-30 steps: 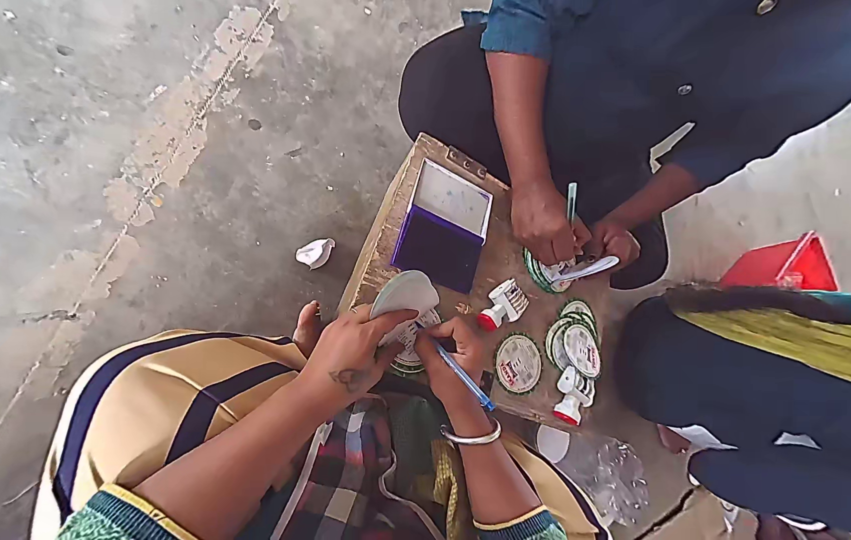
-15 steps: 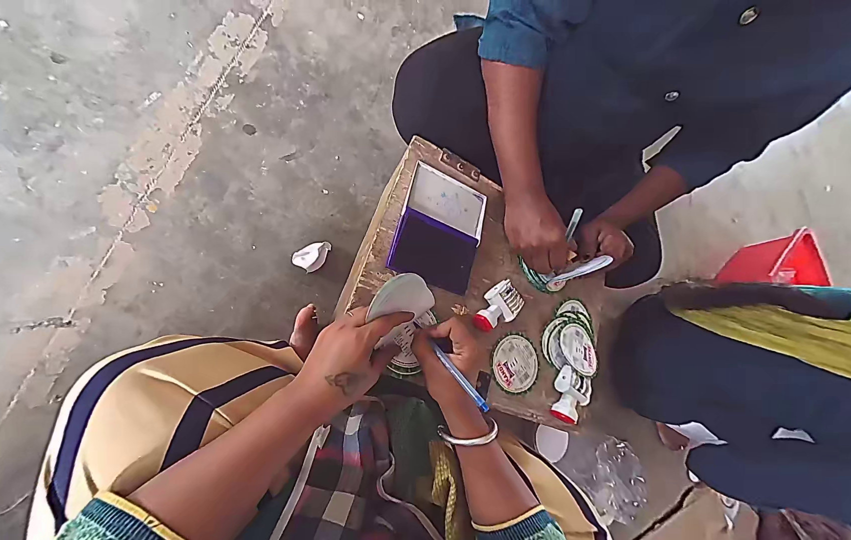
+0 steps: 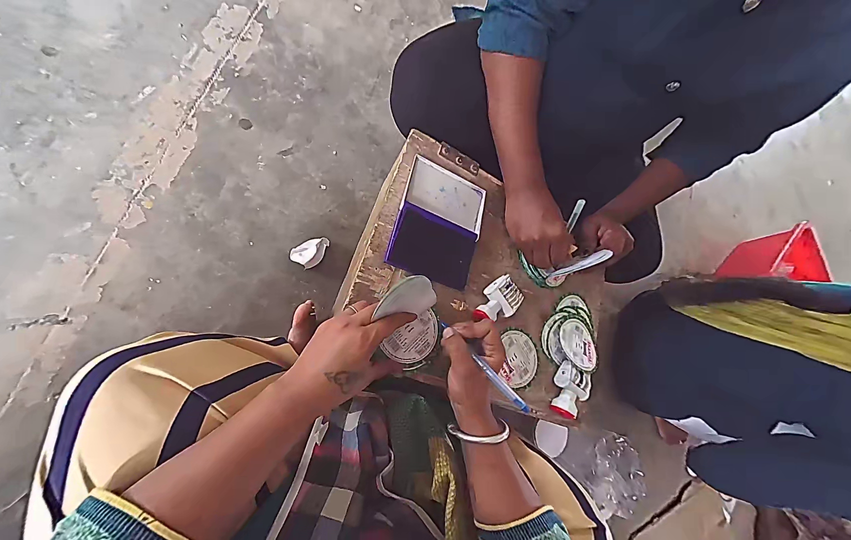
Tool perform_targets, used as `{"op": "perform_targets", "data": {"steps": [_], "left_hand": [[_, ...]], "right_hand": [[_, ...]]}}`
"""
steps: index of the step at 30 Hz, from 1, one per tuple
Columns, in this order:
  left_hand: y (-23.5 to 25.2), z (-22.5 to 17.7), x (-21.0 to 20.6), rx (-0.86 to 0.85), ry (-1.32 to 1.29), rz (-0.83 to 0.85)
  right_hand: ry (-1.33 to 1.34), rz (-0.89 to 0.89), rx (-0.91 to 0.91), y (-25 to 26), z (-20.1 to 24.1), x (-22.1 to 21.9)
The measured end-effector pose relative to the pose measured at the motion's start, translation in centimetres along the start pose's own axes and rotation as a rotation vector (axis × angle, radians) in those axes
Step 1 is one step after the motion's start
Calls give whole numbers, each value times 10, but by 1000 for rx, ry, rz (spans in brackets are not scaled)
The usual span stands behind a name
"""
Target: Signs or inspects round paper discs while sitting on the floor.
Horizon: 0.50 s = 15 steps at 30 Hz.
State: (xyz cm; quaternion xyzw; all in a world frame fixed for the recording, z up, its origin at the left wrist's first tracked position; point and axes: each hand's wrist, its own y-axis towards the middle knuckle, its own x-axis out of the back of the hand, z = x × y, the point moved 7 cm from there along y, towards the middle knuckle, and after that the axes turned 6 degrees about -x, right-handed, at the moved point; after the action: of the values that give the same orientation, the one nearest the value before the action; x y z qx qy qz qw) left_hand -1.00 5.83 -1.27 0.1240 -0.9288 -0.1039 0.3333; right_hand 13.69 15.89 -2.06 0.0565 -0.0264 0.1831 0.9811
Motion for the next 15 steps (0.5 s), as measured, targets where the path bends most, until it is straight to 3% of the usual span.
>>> {"op": "perform_targets", "data": {"steps": [5,15], "left_hand": [[5,0,2,-2,0,54],[0,4,3,-51,-25,-74]], "right_hand": [[177,22,-77,6,-3,3],[296,-9,-164,8,-4,8]]}}
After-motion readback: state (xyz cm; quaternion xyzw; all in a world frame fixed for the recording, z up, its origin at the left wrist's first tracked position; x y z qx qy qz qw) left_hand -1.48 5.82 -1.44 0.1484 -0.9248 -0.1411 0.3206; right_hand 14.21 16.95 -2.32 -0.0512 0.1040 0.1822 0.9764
